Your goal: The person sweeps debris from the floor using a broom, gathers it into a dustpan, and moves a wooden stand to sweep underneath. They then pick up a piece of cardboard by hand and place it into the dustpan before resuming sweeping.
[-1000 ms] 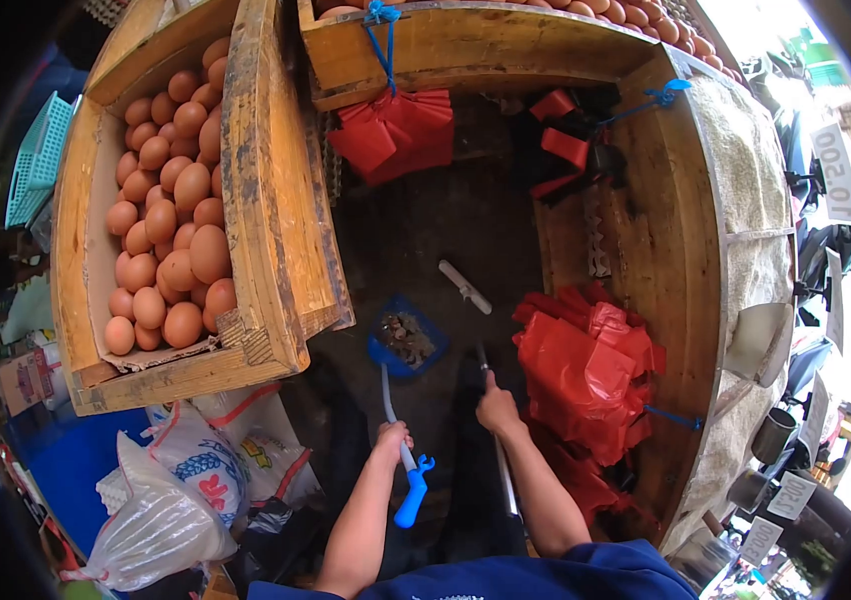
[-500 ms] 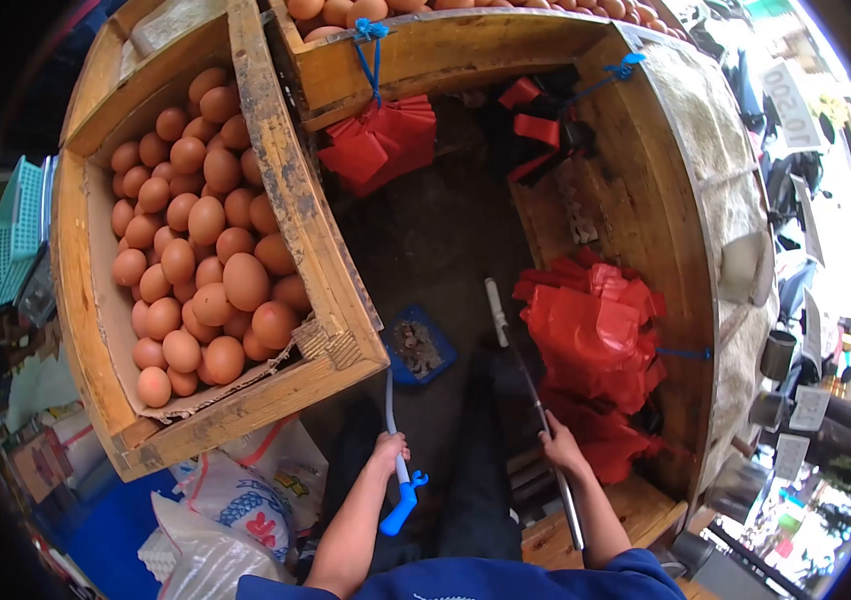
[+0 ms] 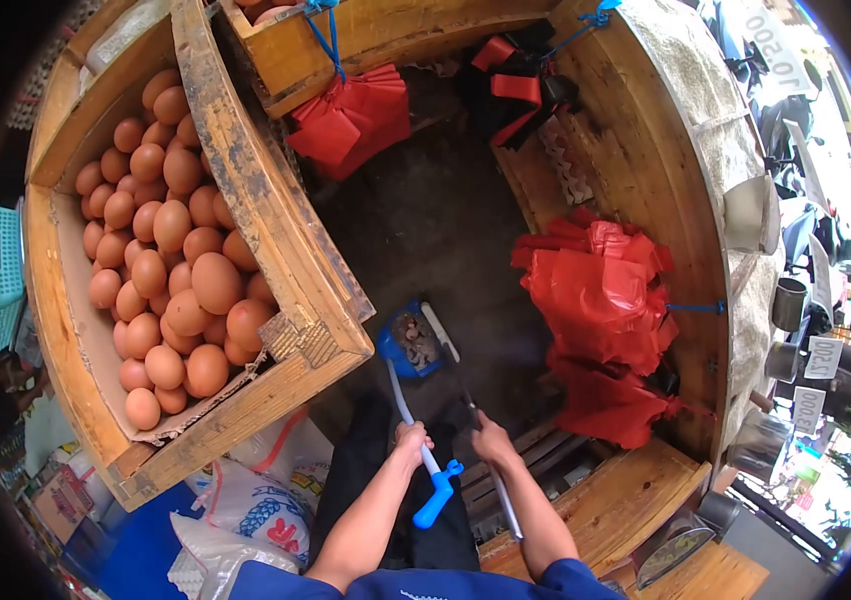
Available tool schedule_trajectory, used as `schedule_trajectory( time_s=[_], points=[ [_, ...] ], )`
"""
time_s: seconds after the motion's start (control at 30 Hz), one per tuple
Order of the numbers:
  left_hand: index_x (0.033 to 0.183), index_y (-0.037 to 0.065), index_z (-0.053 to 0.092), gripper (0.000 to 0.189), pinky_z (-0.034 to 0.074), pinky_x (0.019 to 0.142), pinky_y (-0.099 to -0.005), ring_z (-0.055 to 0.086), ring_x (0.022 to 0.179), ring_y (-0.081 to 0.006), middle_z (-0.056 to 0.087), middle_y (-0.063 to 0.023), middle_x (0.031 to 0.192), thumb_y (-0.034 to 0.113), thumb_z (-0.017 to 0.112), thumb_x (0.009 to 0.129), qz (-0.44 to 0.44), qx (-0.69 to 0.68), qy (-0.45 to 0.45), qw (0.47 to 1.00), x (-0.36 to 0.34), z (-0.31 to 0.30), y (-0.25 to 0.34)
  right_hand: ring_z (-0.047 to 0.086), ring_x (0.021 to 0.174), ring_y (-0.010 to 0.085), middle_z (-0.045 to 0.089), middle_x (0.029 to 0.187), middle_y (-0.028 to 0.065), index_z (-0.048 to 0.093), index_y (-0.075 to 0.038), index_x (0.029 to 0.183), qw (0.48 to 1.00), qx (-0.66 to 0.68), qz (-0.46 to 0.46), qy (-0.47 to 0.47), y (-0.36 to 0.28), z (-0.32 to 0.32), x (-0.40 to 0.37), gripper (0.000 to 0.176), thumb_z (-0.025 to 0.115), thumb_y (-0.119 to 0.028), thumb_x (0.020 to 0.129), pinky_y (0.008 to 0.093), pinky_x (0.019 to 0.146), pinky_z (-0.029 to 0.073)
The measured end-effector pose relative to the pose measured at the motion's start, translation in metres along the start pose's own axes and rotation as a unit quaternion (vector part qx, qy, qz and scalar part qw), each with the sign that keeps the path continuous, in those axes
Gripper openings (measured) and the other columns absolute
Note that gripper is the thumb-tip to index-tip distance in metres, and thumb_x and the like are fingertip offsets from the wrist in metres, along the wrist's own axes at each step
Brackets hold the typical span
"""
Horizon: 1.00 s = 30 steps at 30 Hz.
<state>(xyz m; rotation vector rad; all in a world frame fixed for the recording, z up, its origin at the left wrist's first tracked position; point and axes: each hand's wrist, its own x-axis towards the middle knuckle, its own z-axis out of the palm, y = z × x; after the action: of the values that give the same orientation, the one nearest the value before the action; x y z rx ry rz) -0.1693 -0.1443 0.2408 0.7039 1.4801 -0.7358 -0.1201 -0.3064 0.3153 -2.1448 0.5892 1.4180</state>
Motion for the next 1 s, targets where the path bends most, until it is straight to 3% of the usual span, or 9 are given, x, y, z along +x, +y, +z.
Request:
schedule_trajectory(
  time_s=[0.1,0.27,0.33,0.47,0.6,0.67,0.8,0.87,1.0],
  points=[
    [0.1,0.003,0.039,0.014,0.04,0.035,-0.0287,0.043,0.042,-0.0141,0.043,-0.007,0.065,0.006,0.046,0.087,-0.024,0.004,0.0,1.0,0.007,0.002,-0.001,0.059,0.102,0.0416,0.058,0.109,0.0318,0.03,-0.003,0.141,0.993,-0.071,-0.069,0.069,0.036,-0.008,-0.002,0.065,0.049,-0.014,0.08,0.0448,0.089,0.046],
    [0.099,0.006,0.038,0.014,0.039,0.034,-0.0296,0.043,0.042,-0.0148,0.042,-0.0067,0.064,0.007,0.046,0.088,-0.016,-0.018,-0.001,1.0,0.013,0.003,-0.007,0.058,0.102,0.0411,0.059,0.109,0.0304,0.034,-0.003,0.139,0.995,0.01,0.045,0.088,-0.007,-0.009,0.04,0.06,0.049,-0.015,0.082,0.0438,0.091,0.046],
    [0.098,0.007,0.037,0.015,0.039,0.034,-0.0299,0.043,0.042,-0.0152,0.042,-0.0079,0.066,0.003,0.046,0.086,-0.021,-0.048,-0.01,0.999,0.016,-0.001,-0.003,0.058,0.103,0.0416,0.058,0.109,0.0312,0.033,-0.005,0.14,0.993,-0.103,-0.007,0.064,-0.017,0.005,0.039,0.06,0.049,-0.014,0.082,0.0439,0.091,0.045],
    [0.096,0.009,0.038,0.02,0.037,0.035,-0.028,0.042,0.043,-0.0135,0.04,-0.006,0.065,-0.003,0.047,0.082,-0.034,-0.125,-0.069,0.989,0.012,-0.023,0.005,0.055,0.108,0.0413,0.057,0.112,0.0313,0.036,-0.002,0.138,0.998,-0.027,-0.06,0.001,-0.032,-0.032,-0.018,0.059,0.052,-0.017,0.084,0.0415,0.094,0.044],
    [0.084,0.009,0.039,0.009,0.032,0.035,-0.0246,0.037,0.042,-0.0104,0.036,-0.0016,0.057,0.001,0.044,0.088,-0.043,-0.164,-0.078,0.982,-0.004,-0.032,0.002,0.056,0.106,0.0421,0.058,0.109,0.0317,0.037,0.0,0.137,0.989,-0.101,-0.107,0.029,-0.061,-0.073,-0.052,0.058,0.053,-0.018,0.085,0.0425,0.093,0.044],
    [0.082,0.009,0.039,0.01,0.031,0.035,-0.0243,0.037,0.042,-0.0099,0.035,-0.0009,0.055,0.002,0.043,0.088,-0.058,-0.198,-0.073,0.976,-0.016,-0.026,0.001,0.061,0.086,0.0459,0.06,0.095,0.0332,0.035,0.003,0.136,0.961,-0.163,-0.209,0.081,-0.074,-0.101,-0.041,0.058,0.051,-0.018,0.085,0.0506,0.082,0.048],
    [0.076,0.01,0.04,0.015,0.028,0.035,-0.0234,0.034,0.041,-0.0097,0.035,0.0,0.055,0.005,0.041,0.091,-0.077,-0.318,-0.053,0.943,-0.028,0.016,-0.011,0.061,0.079,0.0461,0.06,0.084,0.0336,0.036,0.004,0.134,0.922,-0.272,-0.263,0.089,-0.124,-0.163,0.032,0.055,0.051,-0.014,0.084,0.0533,0.074,0.05],
    [0.077,0.011,0.042,0.013,0.032,0.036,-0.0241,0.036,0.042,-0.0104,0.038,-0.001,0.057,0.005,0.044,0.088,-0.071,-0.384,-0.051,0.919,-0.017,0.044,-0.024,0.061,0.079,0.0469,0.061,0.084,0.0332,0.037,0.004,0.133,0.874,-0.341,-0.331,0.103,-0.157,-0.19,0.08,0.055,0.05,-0.013,0.083,0.0542,0.073,0.05],
    [0.073,0.01,0.042,0.016,0.031,0.036,-0.0238,0.036,0.042,-0.0103,0.038,-0.0008,0.056,0.006,0.046,0.088,-0.04,-0.451,-0.019,0.891,-0.032,0.095,-0.023,0.059,0.098,0.0451,0.06,0.1,0.0331,0.033,0.003,0.137,0.859,-0.426,-0.281,0.04,-0.238,-0.225,0.143,0.056,0.043,-0.011,0.084,0.0514,0.089,0.046]
  ],
)
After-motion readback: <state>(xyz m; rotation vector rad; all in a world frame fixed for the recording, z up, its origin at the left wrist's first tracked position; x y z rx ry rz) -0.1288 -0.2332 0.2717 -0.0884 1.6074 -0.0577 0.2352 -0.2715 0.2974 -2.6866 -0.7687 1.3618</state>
